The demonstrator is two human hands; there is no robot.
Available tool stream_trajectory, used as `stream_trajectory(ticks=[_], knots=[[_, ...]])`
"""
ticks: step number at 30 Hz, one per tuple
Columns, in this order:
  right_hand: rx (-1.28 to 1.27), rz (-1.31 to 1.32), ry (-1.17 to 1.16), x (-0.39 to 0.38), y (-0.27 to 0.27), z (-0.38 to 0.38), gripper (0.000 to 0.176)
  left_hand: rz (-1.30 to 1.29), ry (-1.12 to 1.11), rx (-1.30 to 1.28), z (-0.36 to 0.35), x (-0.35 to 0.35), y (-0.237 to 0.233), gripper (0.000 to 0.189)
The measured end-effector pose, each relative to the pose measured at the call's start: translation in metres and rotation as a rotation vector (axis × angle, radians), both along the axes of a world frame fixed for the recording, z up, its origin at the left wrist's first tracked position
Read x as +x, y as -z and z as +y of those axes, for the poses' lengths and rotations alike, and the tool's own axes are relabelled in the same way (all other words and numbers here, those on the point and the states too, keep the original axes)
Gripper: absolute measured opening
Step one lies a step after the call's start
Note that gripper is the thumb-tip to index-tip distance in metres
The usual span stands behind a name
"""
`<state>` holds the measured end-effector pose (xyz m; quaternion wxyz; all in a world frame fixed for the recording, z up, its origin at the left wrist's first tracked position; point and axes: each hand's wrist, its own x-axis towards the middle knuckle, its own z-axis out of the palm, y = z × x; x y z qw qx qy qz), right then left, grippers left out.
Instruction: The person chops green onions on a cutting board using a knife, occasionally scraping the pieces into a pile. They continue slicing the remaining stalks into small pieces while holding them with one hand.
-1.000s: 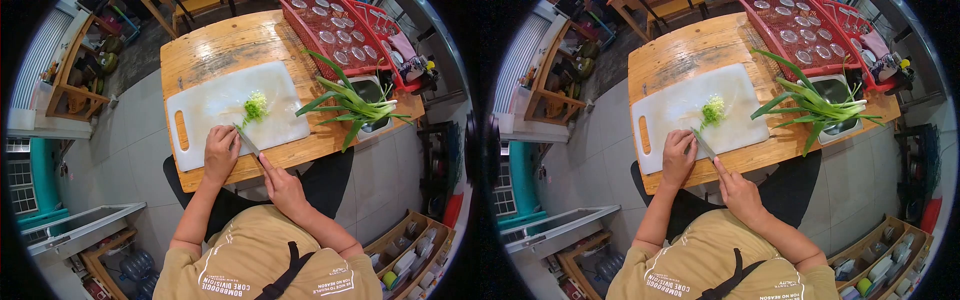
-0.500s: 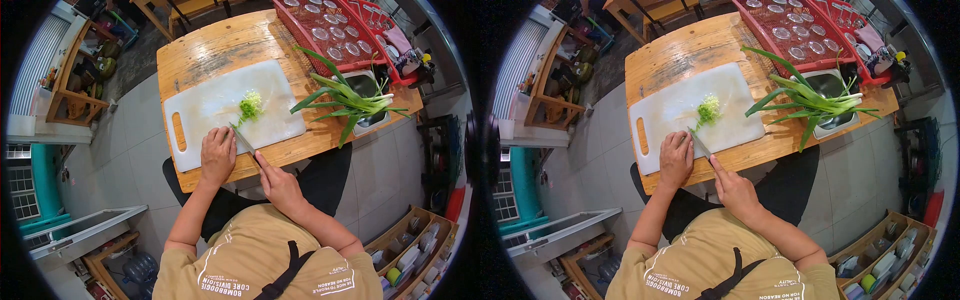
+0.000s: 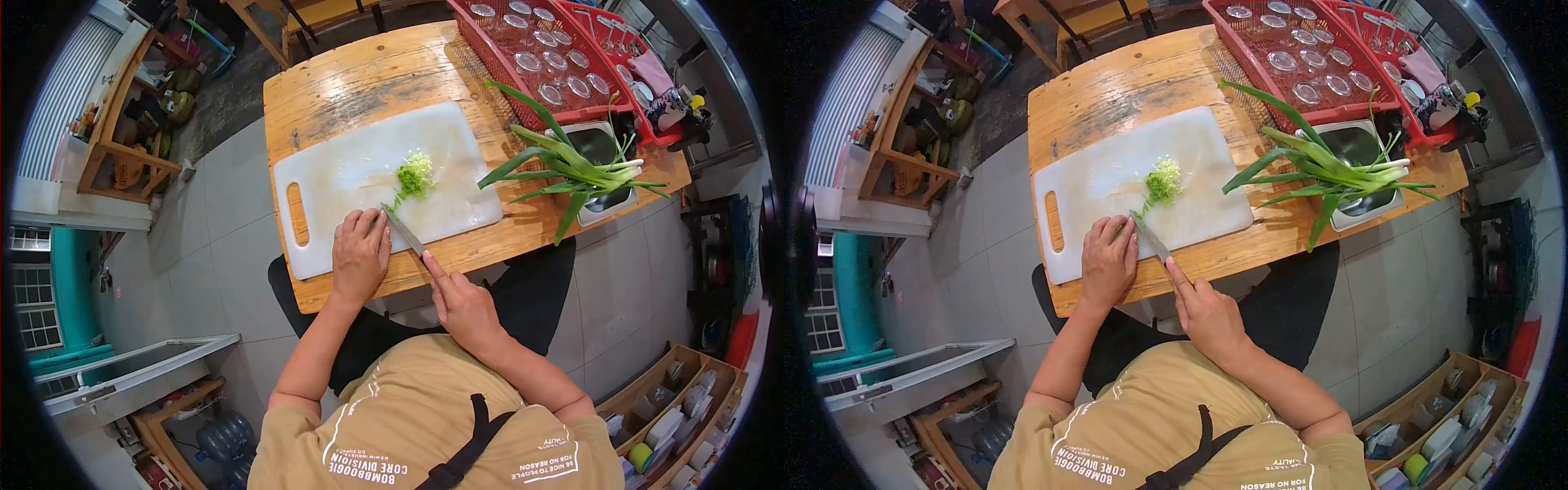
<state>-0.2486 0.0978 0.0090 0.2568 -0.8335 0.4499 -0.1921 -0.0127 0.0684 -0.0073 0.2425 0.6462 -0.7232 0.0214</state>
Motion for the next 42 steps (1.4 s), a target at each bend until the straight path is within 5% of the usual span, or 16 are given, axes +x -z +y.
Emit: stream_trajectory(ticks=[14, 22, 42], knots=[[-0.009, 0.055, 0.015, 0.001, 0.008, -0.006, 0.072, -0.012, -0.012, -0.016, -0.001, 0.000, 0.003, 0.031], [0.197, -0.236, 0.048, -0.003, -0.009, -0.008, 0.058, 0.031, -0.013, -0.016, -0.001, -0.001, 0.001, 0.030], [0.160, -0.158, 0.021, -0.001, -0.009, -0.004, 0.061, 0.022, -0.012, -0.020, -0.004, 0.000, 0.001, 0.027]])
